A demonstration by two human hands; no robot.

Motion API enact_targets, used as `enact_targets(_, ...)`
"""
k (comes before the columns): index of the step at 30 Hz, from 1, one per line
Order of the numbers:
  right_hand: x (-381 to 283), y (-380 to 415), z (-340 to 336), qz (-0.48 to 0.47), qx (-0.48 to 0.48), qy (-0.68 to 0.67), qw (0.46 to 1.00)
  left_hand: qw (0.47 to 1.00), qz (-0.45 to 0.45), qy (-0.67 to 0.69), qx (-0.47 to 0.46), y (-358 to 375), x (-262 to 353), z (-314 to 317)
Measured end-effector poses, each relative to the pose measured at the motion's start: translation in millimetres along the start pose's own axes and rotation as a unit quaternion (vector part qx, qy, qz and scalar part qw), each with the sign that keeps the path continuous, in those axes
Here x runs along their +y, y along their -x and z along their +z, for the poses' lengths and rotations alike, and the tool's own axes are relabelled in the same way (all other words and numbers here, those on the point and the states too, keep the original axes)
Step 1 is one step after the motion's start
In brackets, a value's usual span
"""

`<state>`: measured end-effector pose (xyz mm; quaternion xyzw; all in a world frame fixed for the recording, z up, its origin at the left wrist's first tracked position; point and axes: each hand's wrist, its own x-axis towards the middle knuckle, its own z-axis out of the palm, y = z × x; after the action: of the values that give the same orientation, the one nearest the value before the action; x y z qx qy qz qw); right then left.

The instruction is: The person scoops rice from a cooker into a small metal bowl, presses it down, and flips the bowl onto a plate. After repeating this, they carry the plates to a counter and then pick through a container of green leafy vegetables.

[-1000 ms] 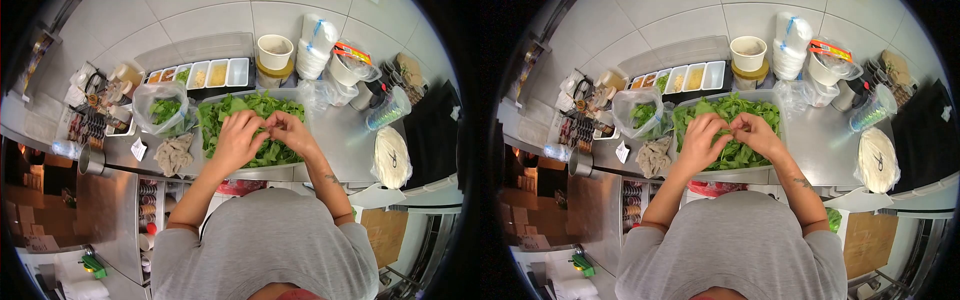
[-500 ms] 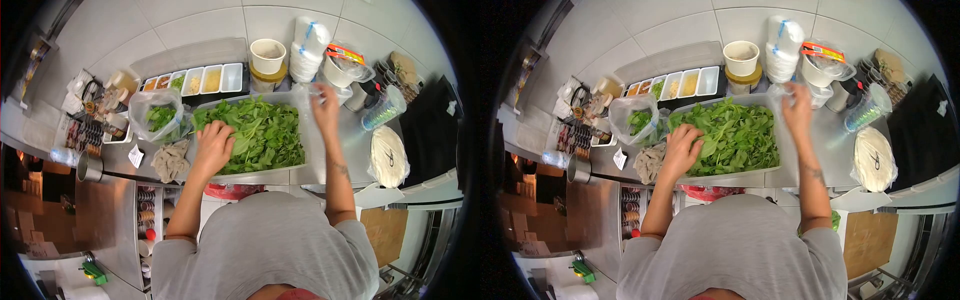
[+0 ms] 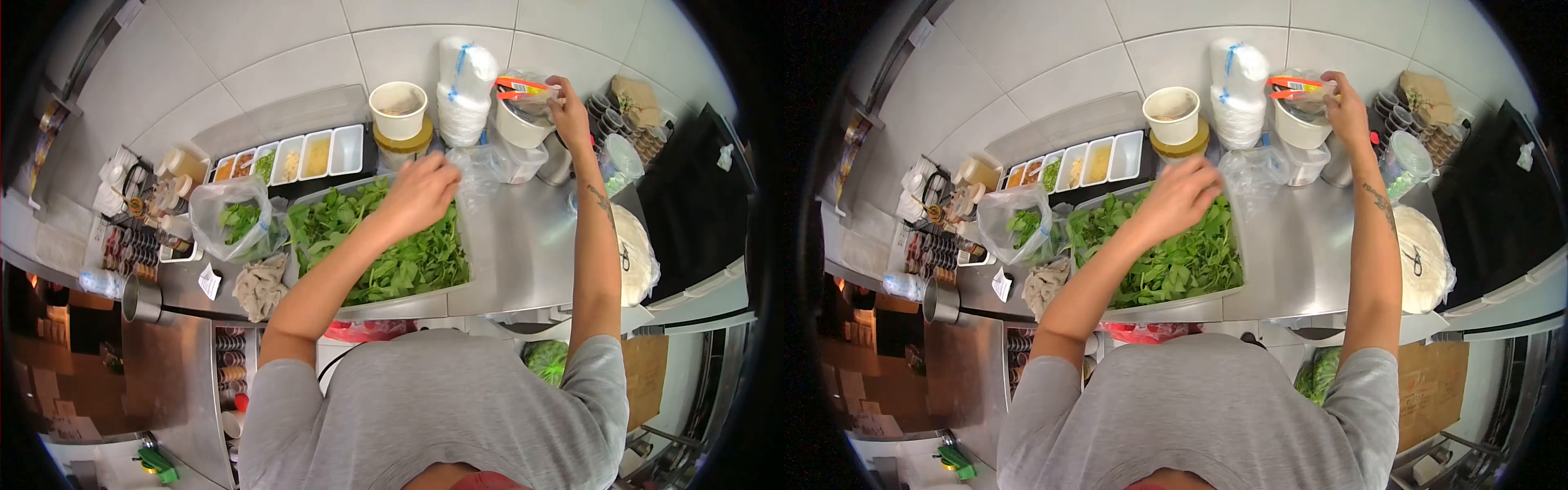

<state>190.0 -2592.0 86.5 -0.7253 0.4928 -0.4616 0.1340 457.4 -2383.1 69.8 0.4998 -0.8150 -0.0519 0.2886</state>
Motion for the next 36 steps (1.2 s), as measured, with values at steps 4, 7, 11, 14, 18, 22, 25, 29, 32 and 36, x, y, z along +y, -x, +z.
enact_targets(4, 28.9, -5.0, -1.6, -0.178, -0.168, 0.023, 0.969, 0.99, -0.074, 0.116, -0.007, -77.7, -23.4, 71.0)
enact_targets(7, 16.0, 16.3, -9.8, -0.185, -0.214, 0.106, 0.953, 0.988, -0.105, 0.087, 0.067, -116.0, -29.3, 121.0)
enact_targets(11, 24.7, 6.5, -8.8, -0.246, -0.223, 0.137, 0.933, 0.978, -0.149, 0.089, 0.117, -150.3, -21.8, 155.8)
enact_targets(14, 31.2, -2.2, -3.9, -0.298, -0.223, 0.152, 0.916, 0.964, -0.187, 0.119, 0.149, -167.3, -15.1, 177.6)
enact_targets(18, 18.6, 2.3, 10.5, -0.352, -0.183, 0.259, 0.881, 0.949, -0.235, 0.137, 0.16, -179.3, -11.8, 194.3)
enact_targets(22, 15.4, 0.4, 17.0, -0.413, -0.155, 0.282, 0.852, 0.938, -0.258, 0.14, 0.182, -184.6, -14.4, 200.9)
enact_targets(25, 22.4, -6.0, 18.8, -0.398, -0.168, 0.263, 0.863, 0.936, -0.27, 0.159, 0.161, -183.7, -13.9, 197.6)
enact_targets(29, 19.0, -6.2, 14.1, -0.378, -0.182, 0.237, 0.877, 0.936, -0.269, 0.137, 0.184, -185.1, -13.1, 200.1)
enact_targets(32, 20.7, -8.0, 12.9, -0.371, -0.187, 0.214, 0.884, 0.936, -0.267, 0.138, 0.185, -185.6, -14.0, 199.4)
enact_targets(36, 11.4, -10.0, 7.6, -0.377, -0.173, 0.195, 0.889, 0.936, -0.281, 0.13, 0.168, -184.7, -12.6, 199.5)
